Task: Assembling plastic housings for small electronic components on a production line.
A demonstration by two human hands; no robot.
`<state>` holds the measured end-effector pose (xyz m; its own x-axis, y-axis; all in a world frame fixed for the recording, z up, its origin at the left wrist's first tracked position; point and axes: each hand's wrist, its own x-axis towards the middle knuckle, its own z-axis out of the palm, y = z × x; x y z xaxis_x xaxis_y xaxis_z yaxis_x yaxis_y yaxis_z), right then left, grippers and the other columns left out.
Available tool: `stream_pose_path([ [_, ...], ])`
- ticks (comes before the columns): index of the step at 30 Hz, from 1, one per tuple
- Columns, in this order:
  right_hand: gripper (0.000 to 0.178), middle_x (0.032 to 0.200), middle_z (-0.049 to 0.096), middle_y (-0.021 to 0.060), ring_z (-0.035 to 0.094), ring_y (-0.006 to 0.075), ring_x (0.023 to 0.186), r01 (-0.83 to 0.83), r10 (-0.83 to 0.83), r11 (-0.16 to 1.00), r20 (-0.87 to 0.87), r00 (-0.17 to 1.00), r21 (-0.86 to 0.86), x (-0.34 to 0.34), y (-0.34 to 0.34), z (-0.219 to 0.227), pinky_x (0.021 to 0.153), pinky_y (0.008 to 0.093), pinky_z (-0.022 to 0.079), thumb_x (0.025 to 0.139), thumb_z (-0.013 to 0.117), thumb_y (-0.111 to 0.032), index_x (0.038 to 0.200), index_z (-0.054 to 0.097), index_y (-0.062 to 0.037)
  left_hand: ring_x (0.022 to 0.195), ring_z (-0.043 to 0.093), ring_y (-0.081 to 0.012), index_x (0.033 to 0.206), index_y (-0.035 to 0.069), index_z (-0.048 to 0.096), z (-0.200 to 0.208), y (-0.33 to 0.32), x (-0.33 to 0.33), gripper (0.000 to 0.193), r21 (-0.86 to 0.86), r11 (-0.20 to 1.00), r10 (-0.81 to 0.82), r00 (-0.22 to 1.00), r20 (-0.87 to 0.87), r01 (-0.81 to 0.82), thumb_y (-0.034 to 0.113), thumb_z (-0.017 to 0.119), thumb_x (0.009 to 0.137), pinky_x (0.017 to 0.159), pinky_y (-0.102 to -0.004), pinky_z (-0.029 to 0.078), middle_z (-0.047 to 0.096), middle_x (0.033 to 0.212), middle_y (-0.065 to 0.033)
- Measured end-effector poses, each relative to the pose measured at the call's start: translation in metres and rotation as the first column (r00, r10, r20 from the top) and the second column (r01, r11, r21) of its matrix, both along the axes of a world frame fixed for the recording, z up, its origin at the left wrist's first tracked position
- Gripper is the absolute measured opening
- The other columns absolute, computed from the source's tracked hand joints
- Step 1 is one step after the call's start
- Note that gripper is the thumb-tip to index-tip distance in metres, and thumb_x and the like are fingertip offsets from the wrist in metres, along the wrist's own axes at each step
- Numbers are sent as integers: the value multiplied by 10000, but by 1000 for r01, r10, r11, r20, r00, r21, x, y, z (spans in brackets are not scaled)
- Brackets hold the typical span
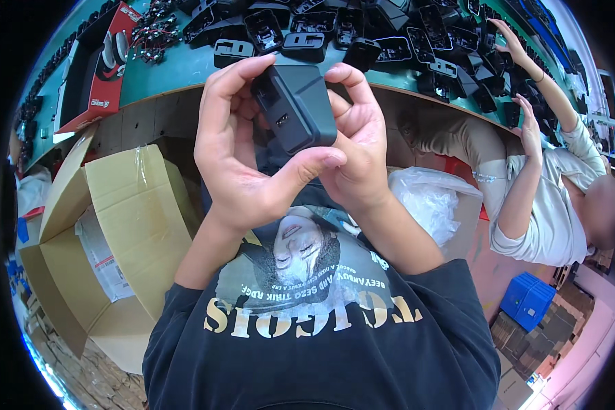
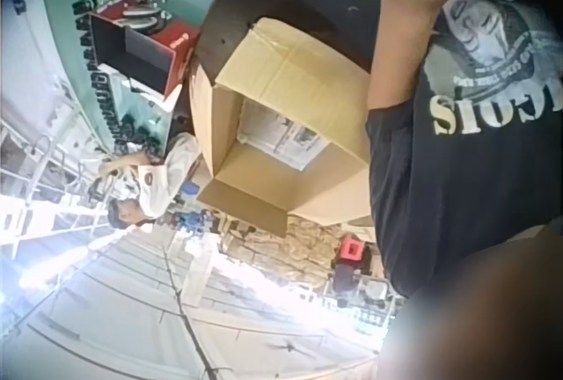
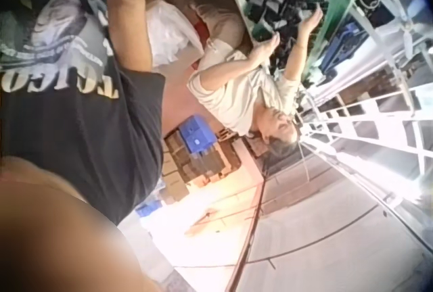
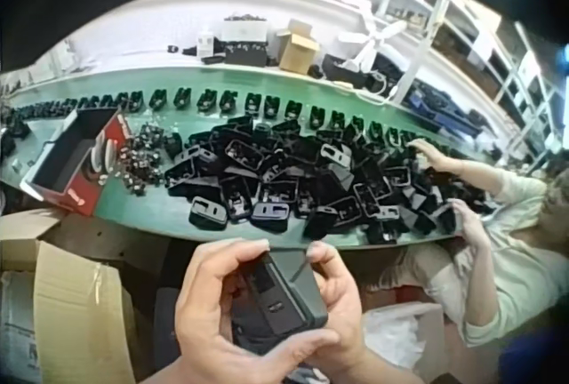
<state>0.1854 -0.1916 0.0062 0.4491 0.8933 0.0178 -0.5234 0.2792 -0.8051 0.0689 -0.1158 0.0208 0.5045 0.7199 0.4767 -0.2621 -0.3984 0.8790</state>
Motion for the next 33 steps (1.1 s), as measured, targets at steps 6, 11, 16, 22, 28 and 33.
stream_pose_path([
  [6,918,1261,628,153,694,251,1029,-52,47,996,-73,996,-69,0,-4,-3,916,380,621,639,947,-374,1353,418,-146,1096,574,-249,1391,20,460,0,-6,0,806,-50,999,4,1000,-25,-5,48,860,692,1007,-359,483,526,1277,-134],
  [11,706,1184,681,144,698,217,980,8,-10,997,-25,1000,-71,10,-10,-3,853,311,590,755,815,-141,1344,429,-102,1103,580,-264,1381,16,472,-8,-8,13,797,-345,928,-108,988,107,139,26,859,684,1019,-378,481,544,1273,-145],
  [16,533,1125,722,138,691,167,921,20,-16,999,153,988,-27,34,-42,-4,804,233,547,855,645,77,1340,461,-47,1194,585,-304,1377,35,475,-24,-8,15,856,-294,917,-233,961,150,269,46,917,644,1059,-401,473,560,1326,-154],
  [22,582,1044,730,117,684,161,869,95,-95,990,2,995,-102,56,-78,-2,769,255,548,813,674,93,1346,484,-41,1260,545,-314,1436,62,427,-50,-16,65,931,-70,912,-405,914,-1,404,111,936,659,1110,-419,419,517,1413,-165],
  [28,593,1031,706,131,690,213,859,729,-439,668,713,546,-147,220,-140,19,773,301,560,786,734,17,1329,510,-69,1309,483,-342,1359,58,472,-16,-15,121,685,336,880,-294,940,-170,336,215,823,792,1089,-429,412,483,1428,-177],
  [33,593,1041,704,132,675,206,874,917,-88,379,982,168,-123,380,-186,9,794,286,537,786,751,-84,1317,489,-62,1152,564,-325,1145,57,592,-40,4,95,392,328,926,-130,974,-186,186,86,748,787,996,-411,476,551,1286,-158],
])
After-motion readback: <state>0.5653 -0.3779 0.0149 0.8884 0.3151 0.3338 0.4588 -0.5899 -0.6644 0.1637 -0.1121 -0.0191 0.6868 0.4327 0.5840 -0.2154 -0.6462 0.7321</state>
